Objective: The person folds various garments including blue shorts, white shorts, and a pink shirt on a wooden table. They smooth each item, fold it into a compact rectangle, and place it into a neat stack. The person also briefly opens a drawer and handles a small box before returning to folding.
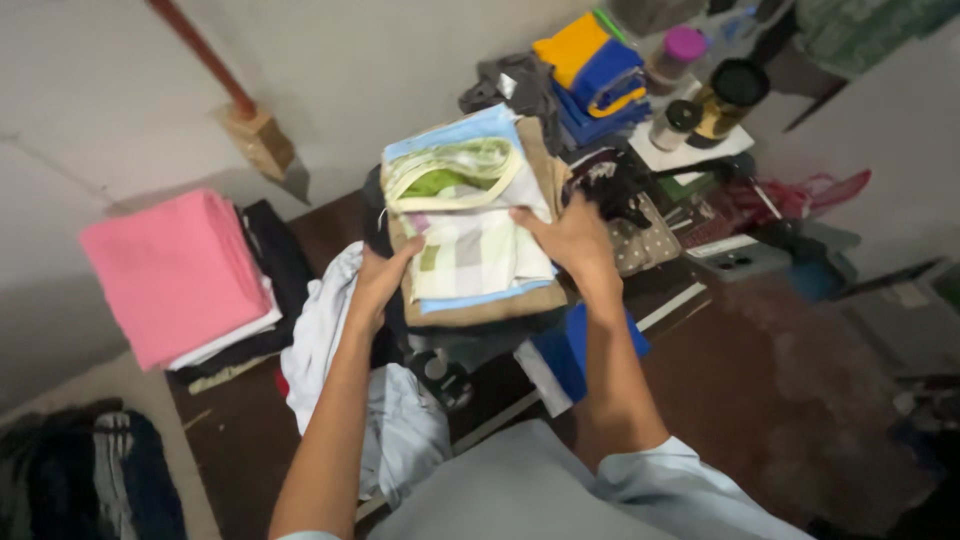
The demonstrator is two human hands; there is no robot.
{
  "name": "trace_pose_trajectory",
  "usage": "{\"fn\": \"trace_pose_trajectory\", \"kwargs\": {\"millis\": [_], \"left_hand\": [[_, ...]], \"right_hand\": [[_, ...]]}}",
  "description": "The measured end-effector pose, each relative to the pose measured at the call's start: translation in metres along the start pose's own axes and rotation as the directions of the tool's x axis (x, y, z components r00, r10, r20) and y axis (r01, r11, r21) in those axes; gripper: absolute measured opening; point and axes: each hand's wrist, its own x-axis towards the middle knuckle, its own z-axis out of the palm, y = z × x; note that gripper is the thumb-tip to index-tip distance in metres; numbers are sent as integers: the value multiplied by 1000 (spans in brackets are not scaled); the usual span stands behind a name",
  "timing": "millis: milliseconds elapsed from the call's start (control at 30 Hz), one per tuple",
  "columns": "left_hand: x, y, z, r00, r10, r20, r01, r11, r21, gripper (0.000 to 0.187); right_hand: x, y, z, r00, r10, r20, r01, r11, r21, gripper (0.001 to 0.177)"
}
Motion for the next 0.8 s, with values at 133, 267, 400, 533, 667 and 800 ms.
{"fn": "trace_pose_trajectory", "kwargs": {"millis": [133, 267, 400, 533, 667, 800], "left_hand": [[6, -14, -3, 986, -166, 21, 165, 985, 60, 85], [16, -21, -3, 1000, -20, -1, 20, 993, 114, 84], [17, -21, -9, 996, -74, 50, 69, 993, 98, 80], [18, -10, -10, 951, -310, 24, 300, 935, 191, 83], [14, 6, -6, 921, -369, 126, 363, 929, 69, 90], [5, 22, -2, 923, -352, 156, 346, 936, 65, 96]], "right_hand": [[7, 10, 0, 993, 9, 117, -17, 998, 67, 109], [27, 17, -5, 960, 93, 264, -106, 994, 35, 99], [36, 13, -5, 957, 106, 271, -85, 992, -88, 99], [39, 10, 0, 949, 112, 295, -103, 994, -45, 91], [50, 23, -6, 951, 42, 306, -67, 995, 71, 89], [72, 39, -5, 915, 1, 403, -82, 979, 184, 99]]}}
